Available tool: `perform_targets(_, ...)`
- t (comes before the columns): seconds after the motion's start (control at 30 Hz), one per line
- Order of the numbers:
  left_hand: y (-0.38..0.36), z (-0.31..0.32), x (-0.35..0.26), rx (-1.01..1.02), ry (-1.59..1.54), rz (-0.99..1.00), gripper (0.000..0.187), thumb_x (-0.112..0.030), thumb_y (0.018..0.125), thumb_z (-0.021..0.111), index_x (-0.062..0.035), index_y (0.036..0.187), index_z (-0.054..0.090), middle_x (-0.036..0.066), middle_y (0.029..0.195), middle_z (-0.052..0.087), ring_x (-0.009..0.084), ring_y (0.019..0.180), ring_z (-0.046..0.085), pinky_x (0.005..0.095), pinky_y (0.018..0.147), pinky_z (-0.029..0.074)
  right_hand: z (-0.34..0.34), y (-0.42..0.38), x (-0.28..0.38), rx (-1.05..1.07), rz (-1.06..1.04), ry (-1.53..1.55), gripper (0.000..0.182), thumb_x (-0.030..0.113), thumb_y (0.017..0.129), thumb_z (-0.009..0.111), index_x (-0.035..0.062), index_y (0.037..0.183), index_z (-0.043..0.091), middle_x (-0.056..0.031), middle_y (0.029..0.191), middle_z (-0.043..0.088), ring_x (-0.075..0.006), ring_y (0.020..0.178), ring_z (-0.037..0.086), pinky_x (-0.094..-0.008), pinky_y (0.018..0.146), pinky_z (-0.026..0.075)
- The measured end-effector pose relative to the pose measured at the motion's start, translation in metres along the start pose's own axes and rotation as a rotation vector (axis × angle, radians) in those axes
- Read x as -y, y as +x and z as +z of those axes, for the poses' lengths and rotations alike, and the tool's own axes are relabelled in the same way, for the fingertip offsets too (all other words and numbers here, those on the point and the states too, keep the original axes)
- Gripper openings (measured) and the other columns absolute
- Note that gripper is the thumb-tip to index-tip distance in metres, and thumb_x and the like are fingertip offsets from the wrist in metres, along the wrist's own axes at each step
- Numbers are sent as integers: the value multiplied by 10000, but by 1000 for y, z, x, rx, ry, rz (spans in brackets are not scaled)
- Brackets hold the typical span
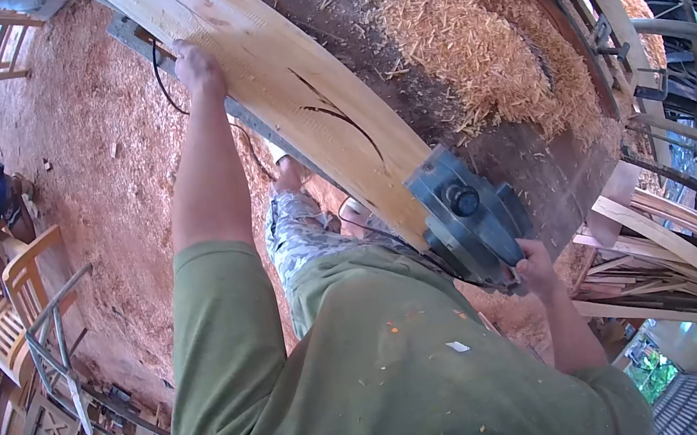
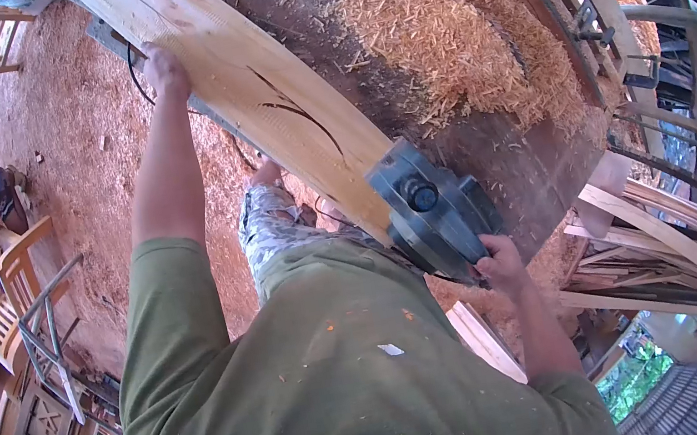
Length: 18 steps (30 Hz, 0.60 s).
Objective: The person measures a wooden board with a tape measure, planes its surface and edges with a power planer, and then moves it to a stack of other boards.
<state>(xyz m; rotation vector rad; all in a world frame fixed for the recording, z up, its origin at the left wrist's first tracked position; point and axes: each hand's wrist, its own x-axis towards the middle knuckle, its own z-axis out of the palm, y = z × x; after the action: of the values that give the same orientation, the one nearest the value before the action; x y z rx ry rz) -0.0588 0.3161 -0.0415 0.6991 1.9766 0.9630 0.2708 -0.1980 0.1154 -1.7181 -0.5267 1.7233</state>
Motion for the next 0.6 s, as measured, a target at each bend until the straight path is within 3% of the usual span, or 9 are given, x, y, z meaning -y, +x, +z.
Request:
perform_targets(0.07,12,3,8,12,30,37,787,-544,1003,284,167,1191,565,334,1225,589,453,1160,560,445,994,423,11,19,19,-4,-1,7,630,621,752,751,8,796,609,-3,646,565,-83,573,519,-243,502,387)
perform_targets(0.23,2,-3,-2,21,123,42,774,-539,1008,270,148,1225,552,342,1239,576,473,1176,539,455,1007,414,58,92,82,-5,-107,-92,530,535,828,693,20,757,592,-5,622,552,-83,542,503,-248,483,380)
perform_targets(0.33,0,-1,-1,38,-6,10,763,-532,1019,255,142,1263,520,316,1300,549,415,1236,513,421,1032,392,92,134,119,-11,-129,-90,456,454,873,653,24,739,581,-6,605,546,-83,520,499,-248,472,380)
perform_targets(0.47,-9,-4,-7,43,-144,6,736,-505,1037,241,134,1280,514,274,1304,561,347,1198,536,381,1031,392,138,183,177,-10,-133,-107,383,364,929,606,24,753,588,-13,594,550,-78,493,500,-239,463,384)
perform_targets(0.53,4,-1,10,61,-187,-34,730,-500,1038,242,132,1291,508,268,1319,552,346,1206,530,380,1037,385,158,210,202,13,-178,-173,443,422,985,530,6,853,606,-26,617,563,-85,479,489,-242,455,379)
perform_targets(0.6,7,-1,9,77,-237,-66,724,-494,1039,244,130,1301,502,263,1333,544,345,1215,524,379,1043,379,178,241,225,23,-215,-173,485,471,970,544,8,835,604,-23,600,557,-86,462,492,-238,445,379)
